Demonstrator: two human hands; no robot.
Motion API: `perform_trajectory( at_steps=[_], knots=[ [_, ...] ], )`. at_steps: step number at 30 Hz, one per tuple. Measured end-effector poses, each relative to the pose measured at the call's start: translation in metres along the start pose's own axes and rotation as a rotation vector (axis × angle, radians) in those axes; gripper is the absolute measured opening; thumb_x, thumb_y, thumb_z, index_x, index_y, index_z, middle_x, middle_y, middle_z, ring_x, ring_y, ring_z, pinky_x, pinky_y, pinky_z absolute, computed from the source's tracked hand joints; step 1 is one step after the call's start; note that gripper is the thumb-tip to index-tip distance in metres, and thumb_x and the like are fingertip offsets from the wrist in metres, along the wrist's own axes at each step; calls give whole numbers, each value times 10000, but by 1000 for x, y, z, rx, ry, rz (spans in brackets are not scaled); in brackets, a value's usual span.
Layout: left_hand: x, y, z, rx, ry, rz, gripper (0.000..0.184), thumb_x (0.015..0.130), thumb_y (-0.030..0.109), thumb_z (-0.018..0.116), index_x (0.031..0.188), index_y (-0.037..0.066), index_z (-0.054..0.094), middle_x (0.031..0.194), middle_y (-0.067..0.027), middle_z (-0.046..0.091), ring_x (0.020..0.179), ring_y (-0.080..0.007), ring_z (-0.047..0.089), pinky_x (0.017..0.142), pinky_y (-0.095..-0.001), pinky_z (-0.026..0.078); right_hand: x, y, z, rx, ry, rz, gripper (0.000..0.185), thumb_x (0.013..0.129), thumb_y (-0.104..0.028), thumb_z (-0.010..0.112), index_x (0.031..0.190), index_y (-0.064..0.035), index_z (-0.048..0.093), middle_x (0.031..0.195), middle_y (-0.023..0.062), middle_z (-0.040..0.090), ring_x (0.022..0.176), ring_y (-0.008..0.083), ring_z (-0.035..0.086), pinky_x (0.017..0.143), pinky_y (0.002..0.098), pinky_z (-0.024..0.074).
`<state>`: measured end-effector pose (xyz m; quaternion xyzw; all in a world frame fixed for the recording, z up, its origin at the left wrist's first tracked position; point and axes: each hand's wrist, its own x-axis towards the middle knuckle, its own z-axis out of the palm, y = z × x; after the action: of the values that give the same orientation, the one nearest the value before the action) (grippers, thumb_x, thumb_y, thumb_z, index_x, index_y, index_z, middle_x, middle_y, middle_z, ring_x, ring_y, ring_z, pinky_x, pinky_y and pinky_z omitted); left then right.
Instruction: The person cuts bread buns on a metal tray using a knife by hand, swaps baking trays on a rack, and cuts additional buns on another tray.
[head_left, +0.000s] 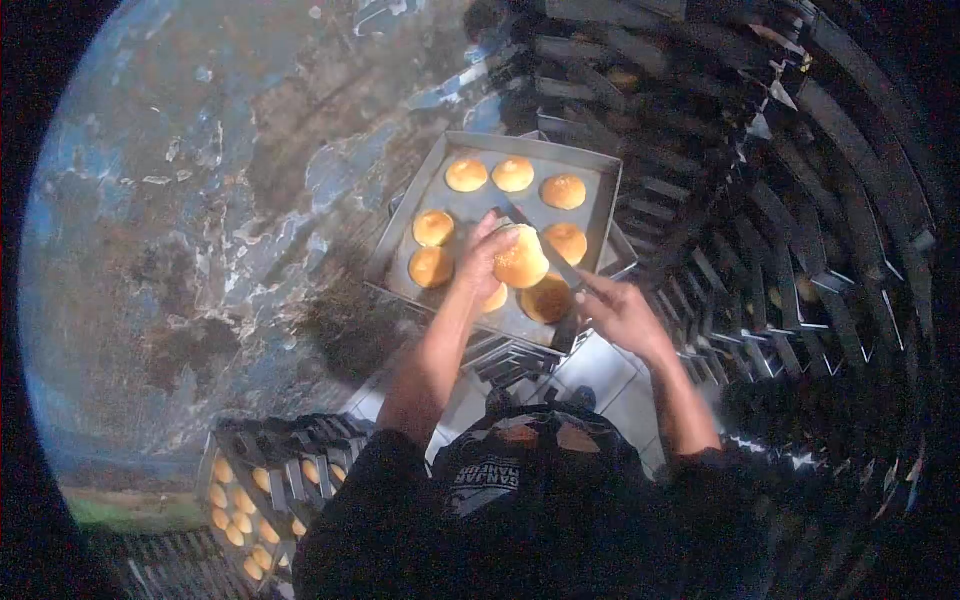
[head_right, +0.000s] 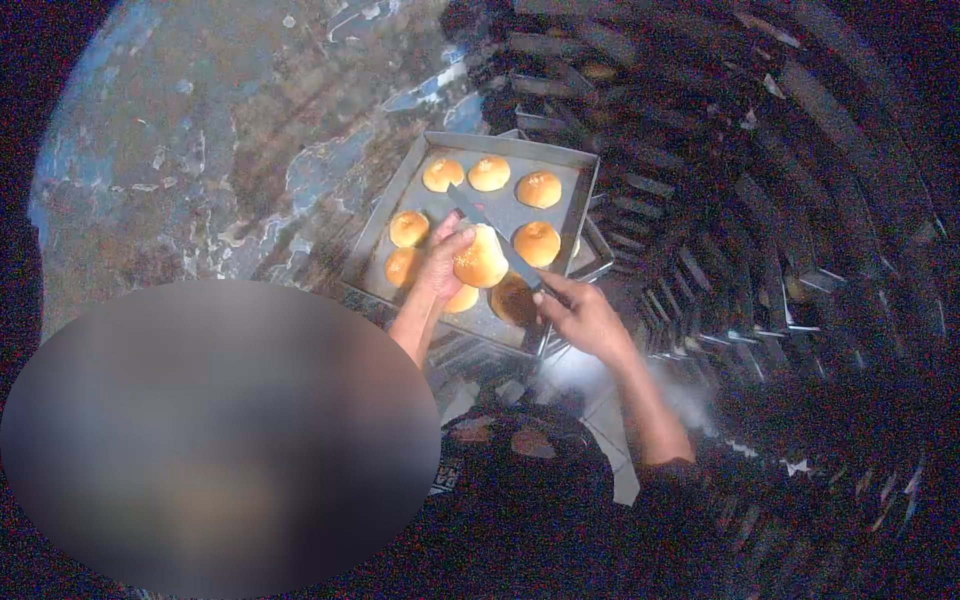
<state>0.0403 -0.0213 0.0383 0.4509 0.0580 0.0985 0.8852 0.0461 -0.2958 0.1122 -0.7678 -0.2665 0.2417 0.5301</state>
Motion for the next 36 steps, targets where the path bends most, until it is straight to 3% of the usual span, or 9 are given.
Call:
perform_trajectory(
  at_steps=[4,10,14,16,21,24,29,33,36],
  knots=[
    [-11,31,-14,36,-13,-63,561,858,111,699,1383,55,509,1120,-95,673,1036,-208,669,902,-379,574,-22,30,-10,-79,-51,-10,440,977,-220,642,1373,-34,596,774,82,685,680,119,599,673,327,518],
    [-6,-9,-1,84,-56,-89,546,850,108,697,1363,53,520,1024,-110,696,914,-228,706,828,-395,607,0,13,-4,-68,-73,-50,386,998,-223,611,1330,-26,625,774,88,699,696,131,627,679,335,522],
    [-9,14,-7,-20,-71,-54,547,845,104,699,1358,36,519,1018,-122,697,916,-240,709,837,-393,599,-8,11,-14,-124,-84,-102,363,1001,-224,608,1321,-55,637,774,104,705,701,152,645,695,348,529],
    [-14,26,-14,27,-79,-104,582,834,102,724,1368,39,502,999,-121,695,906,-220,704,819,-374,591,-26,13,-18,-175,-123,15,393,991,-223,611,1336,-36,624,803,74,703,705,130,619,652,325,518],
    [-15,-6,3,28,-98,-136,577,837,92,718,1373,54,508,986,-112,695,900,-218,704,815,-369,593,7,18,-1,-131,-133,-16,389,989,-225,614,1342,-60,630,812,58,710,690,118,615,632,329,515],
    [-9,-2,-6,23,-69,-97,570,841,82,702,1377,52,510,990,-117,693,896,-229,708,811,-384,602,11,25,1,-182,-82,-162,399,989,-230,612,1357,-76,625,811,71,711,691,123,620,642,331,520],
    [-15,16,-15,42,-6,-112,553,854,66,673,1380,40,506,986,-113,687,894,-231,710,798,-397,615,-17,17,-9,-142,-157,6,419,984,-205,618,1376,-58,606,787,105,698,708,124,628,681,315,526],
    [-7,-14,-8,28,-42,-113,531,862,71,670,1372,55,521,983,-111,686,893,-227,703,802,-390,615,16,31,12,-125,-144,-28,424,981,-231,632,1365,-51,609,861,132,741,757,171,688,756,335,546],
    [-2,-1,-12,24,66,-35,479,869,57,677,1335,58,563,951,-72,664,885,-187,680,793,-359,597,18,39,13,-37,-137,4,425,977,-206,644,1371,-52,605,833,106,735,759,162,685,751,333,546]
  ],
)
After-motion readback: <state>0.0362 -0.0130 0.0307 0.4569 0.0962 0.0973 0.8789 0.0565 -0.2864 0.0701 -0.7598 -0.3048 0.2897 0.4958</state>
